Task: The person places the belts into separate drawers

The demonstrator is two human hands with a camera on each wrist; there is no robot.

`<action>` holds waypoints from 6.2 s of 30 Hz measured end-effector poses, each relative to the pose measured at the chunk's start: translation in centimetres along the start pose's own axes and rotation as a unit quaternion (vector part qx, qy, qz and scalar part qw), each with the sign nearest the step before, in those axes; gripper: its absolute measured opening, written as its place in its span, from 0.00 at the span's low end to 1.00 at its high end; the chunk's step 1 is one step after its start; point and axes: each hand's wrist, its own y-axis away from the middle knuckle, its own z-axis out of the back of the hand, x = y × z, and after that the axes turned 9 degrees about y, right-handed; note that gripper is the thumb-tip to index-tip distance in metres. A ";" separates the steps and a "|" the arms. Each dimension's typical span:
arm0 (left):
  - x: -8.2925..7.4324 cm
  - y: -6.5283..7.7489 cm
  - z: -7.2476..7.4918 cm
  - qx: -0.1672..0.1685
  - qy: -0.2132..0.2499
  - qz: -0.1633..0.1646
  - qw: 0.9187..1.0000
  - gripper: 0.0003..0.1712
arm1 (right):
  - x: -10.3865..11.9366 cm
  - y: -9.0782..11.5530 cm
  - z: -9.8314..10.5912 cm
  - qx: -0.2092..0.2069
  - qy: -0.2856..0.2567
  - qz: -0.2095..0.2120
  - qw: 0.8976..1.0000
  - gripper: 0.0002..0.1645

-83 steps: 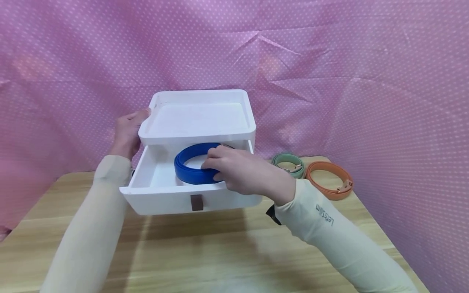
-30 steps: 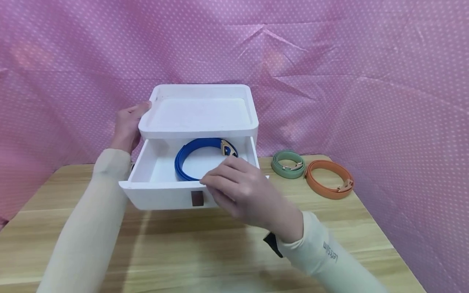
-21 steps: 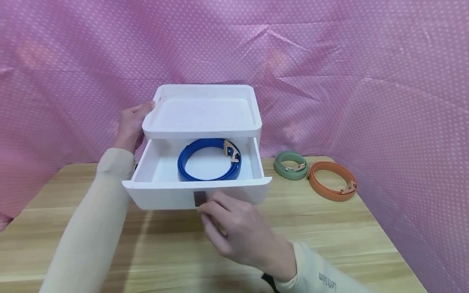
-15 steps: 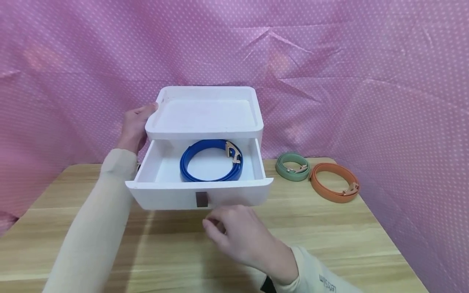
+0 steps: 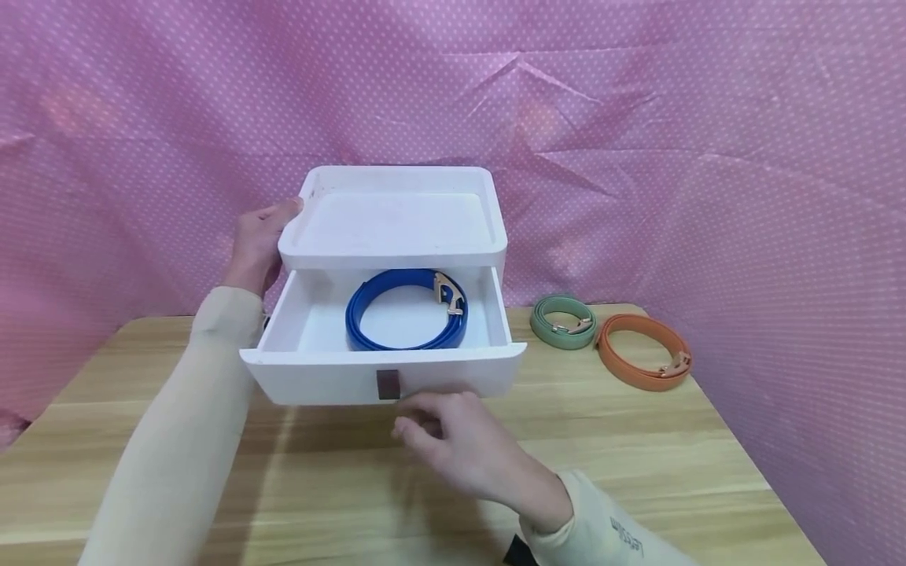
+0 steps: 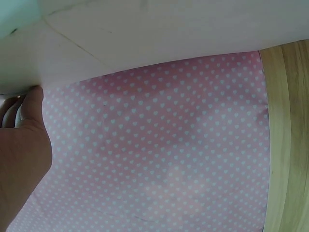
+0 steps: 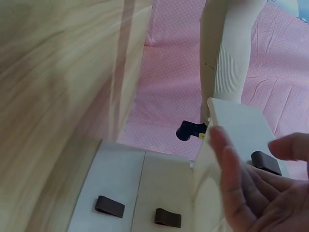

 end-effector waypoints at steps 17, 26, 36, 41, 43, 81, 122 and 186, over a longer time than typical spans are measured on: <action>0.5 0.3 -0.5 0.005 -0.004 -0.011 1.000 0.32 | -0.5 0.5 -1.3 -0.073 -0.212 0.029 0.974 0.15; 0.3 0.1 -0.1 0.004 0.006 -0.010 1.000 0.32 | 0.1 -1.1 -1.9 0.003 -0.287 0.054 0.956 0.16; 0.2 0.1 0.0 0.004 0.000 -0.002 1.000 0.32 | 0.1 -1.3 -2.5 -0.045 -0.306 0.068 0.948 0.14; 0.1 0.1 0.1 0.007 0.002 -0.003 1.000 0.31 | 0.2 -1.5 -2.4 -0.040 -0.306 0.076 0.948 0.19; 0.1 0.2 0.1 0.008 0.003 -0.002 1.000 0.31 | 0.2 -1.5 -2.3 -0.036 -0.310 0.074 0.947 0.20; 0.2 0.5 0.0 -0.003 0.012 0.001 1.000 0.30 | 0.8 -2.2 -1.4 -0.062 -0.293 0.095 0.950 0.17; -0.2 0.3 0.1 0.002 0.012 -0.002 1.000 0.31 | 0.2 -3.2 -0.9 -0.082 -0.269 0.069 0.957 0.15; 0.4 -0.2 -0.2 -0.007 0.046 -0.019 0.999 0.25 | -0.1 -4.0 -0.7 -0.065 -0.272 0.075 0.957 0.16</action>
